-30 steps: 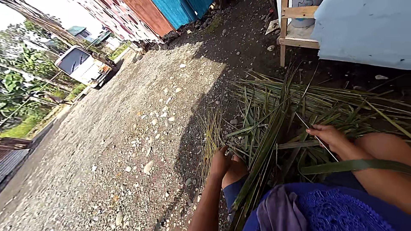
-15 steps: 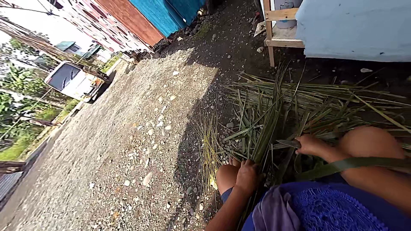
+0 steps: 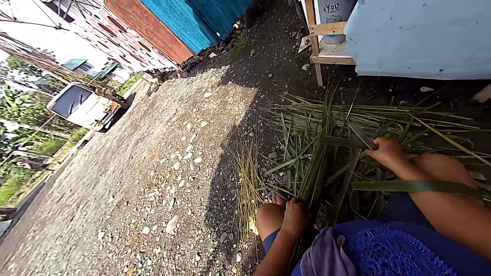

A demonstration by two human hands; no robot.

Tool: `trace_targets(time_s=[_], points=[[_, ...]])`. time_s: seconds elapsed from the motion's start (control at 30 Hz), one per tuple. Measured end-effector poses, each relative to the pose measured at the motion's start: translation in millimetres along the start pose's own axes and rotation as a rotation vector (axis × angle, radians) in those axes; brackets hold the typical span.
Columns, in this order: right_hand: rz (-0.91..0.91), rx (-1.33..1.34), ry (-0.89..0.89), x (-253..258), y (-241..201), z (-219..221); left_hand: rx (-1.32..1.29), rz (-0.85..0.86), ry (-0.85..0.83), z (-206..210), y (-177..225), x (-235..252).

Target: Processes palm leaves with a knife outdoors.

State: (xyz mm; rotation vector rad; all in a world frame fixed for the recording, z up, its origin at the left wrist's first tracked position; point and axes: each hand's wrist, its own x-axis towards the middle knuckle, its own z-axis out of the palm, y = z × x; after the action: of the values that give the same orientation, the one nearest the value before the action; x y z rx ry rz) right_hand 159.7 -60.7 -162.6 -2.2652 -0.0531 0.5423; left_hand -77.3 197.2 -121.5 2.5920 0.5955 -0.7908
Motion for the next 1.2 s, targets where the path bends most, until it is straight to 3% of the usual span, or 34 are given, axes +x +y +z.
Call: trace_targets(time_s=[0.2,0.43,0.57,0.73,0.83,0.93,1.1,1.2], points=[[-0.016,-0.085,-0.193,-3,4,25,-0.399,-0.003,0.006,-34,4,-34],[-0.039,-0.136,-0.266,-3,4,33,-1.04,-0.08,0.015,-70,2,-88],[-0.038,-0.231,-0.342,0,9,38,-1.145,0.086,0.142,-101,3,-138],[-0.079,-0.451,-0.505,-5,14,56,-1.139,0.532,0.458,-146,-7,-208],[-0.118,-0.686,-0.611,-18,0,56,-1.132,0.71,0.639,-165,-13,-229],[-0.22,-0.924,-0.665,-26,-45,33,-1.147,0.694,0.648,-160,-18,-205],[-0.384,-1.112,-0.514,-19,-157,-23,-1.35,0.415,0.595,-112,-25,-103],[-0.418,-1.158,-0.417,14,-171,-9,-1.44,0.237,0.471,-85,-45,-53]])
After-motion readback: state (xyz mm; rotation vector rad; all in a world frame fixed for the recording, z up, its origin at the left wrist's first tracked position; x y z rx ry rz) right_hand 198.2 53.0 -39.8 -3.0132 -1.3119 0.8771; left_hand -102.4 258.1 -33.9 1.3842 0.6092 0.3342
